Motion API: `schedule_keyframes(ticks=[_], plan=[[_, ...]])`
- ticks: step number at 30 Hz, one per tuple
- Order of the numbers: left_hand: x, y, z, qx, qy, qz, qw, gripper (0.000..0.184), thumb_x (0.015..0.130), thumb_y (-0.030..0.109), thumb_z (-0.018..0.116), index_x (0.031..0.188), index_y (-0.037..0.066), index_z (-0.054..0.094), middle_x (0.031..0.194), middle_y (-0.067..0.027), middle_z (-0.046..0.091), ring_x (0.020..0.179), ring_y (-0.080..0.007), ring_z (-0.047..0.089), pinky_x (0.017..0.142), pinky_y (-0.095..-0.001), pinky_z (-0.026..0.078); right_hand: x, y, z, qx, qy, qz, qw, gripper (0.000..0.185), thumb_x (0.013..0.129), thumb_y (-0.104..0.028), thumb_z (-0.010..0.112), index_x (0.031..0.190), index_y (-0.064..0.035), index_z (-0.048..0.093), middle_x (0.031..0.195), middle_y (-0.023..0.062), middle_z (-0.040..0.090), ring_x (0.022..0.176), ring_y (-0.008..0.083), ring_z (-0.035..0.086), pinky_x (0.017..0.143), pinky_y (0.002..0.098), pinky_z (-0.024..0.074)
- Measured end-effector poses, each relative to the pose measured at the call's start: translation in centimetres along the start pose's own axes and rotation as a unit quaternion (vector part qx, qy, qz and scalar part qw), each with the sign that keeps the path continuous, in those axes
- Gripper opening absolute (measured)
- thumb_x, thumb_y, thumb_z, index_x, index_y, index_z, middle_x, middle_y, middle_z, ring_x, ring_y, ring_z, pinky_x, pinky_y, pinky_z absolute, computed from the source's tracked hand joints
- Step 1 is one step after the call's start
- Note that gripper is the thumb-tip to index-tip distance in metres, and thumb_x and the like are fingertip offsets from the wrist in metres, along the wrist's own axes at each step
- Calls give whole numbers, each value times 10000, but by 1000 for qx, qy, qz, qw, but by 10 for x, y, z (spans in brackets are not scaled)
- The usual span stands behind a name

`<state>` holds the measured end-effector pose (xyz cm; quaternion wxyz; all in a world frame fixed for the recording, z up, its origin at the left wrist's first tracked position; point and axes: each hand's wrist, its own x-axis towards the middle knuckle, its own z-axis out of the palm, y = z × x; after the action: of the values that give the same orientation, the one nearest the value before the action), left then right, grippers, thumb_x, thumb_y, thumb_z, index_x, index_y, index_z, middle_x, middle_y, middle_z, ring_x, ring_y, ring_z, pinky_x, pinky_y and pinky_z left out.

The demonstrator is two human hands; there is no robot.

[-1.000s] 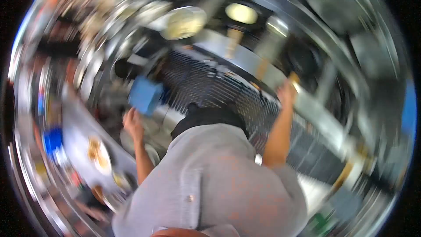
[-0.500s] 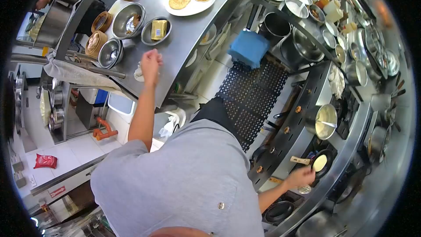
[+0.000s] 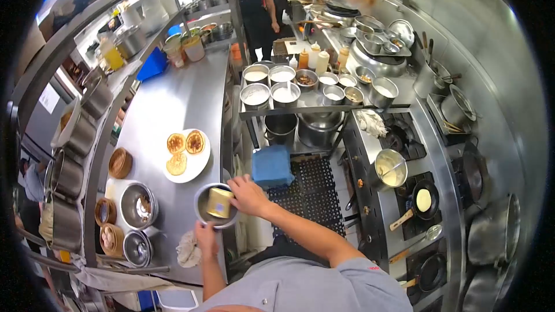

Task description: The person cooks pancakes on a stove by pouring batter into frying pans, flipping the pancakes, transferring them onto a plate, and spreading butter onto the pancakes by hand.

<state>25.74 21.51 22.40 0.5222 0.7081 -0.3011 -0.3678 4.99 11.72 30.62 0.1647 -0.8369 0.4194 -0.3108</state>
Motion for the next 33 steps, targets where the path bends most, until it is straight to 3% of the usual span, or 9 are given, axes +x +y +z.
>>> schedule_keyframes(ticks=[4,13,16,18,20,22,28,30,33], plan=[[-37,6,62,-57,-157,-37,985,128,774,-24,576,893,16,551,810,-56,585,679,-122,590,553,-298,534,-32,17,-13,-134,-46,116,983,602,650,-312,767,1108,-12,519,1001,183,562,977,368,506,827,450,445],[-144,11,169,33,-334,35,941,130,768,59,577,886,3,582,713,-26,549,620,-109,492,573,-284,425,-194,51,-82,-182,129,344,912,469,635,-271,787,973,-38,560,1020,156,488,982,340,469,824,429,424],[-197,22,201,12,-413,152,898,108,781,59,561,871,1,575,707,-31,541,637,-116,481,582,-294,418,-262,63,-98,-174,188,403,879,572,585,-292,807,1008,-16,540,1011,166,493,989,360,465,865,458,390],[-210,-9,213,171,-460,169,855,126,777,58,580,888,-1,582,710,-28,537,611,-105,454,541,-293,390,-305,58,-121,-140,206,449,858,585,580,-250,796,1044,-20,523,1001,170,519,976,346,489,861,433,387],[-243,-8,229,147,-559,125,806,77,797,49,582,849,-2,558,706,-20,522,591,-87,427,507,-283,359,-353,51,-131,-153,283,465,825,563,563,-175,762,1035,3,513,975,176,561,950,356,515,836,420,425],[-300,11,238,117,-605,66,785,50,821,34,568,808,1,532,707,-15,513,585,-76,422,500,-263,353,-395,41,-147,-169,240,551,781,541,597,-208,771,1021,-2,505,993,196,557,959,373,503,838,437,426],[-394,-10,267,75,-703,19,707,164,832,7,552,993,-11,578,834,-36,605,688,-66,499,590,-221,407,-483,11,-176,-159,265,658,687,629,578,-261,784,1044,24,471,1016,221,570,946,382,537,840,441,419],[-415,1,273,126,-732,118,659,165,826,-22,540,984,-12,584,830,-32,608,656,-66,510,556,-215,410,-503,10,-168,-187,271,663,672,637,585,-309,797,1019,27,472,1039,229,588,966,361,564,816,432,402],[-434,-19,286,128,-728,96,667,106,823,-22,540,925,-21,569,751,-29,569,620,-77,514,524,-236,419,-524,5,-187,-126,278,704,641,682,572,-348,808,1042,20,478,1028,228,570,1002,390,530,848,443,401]])
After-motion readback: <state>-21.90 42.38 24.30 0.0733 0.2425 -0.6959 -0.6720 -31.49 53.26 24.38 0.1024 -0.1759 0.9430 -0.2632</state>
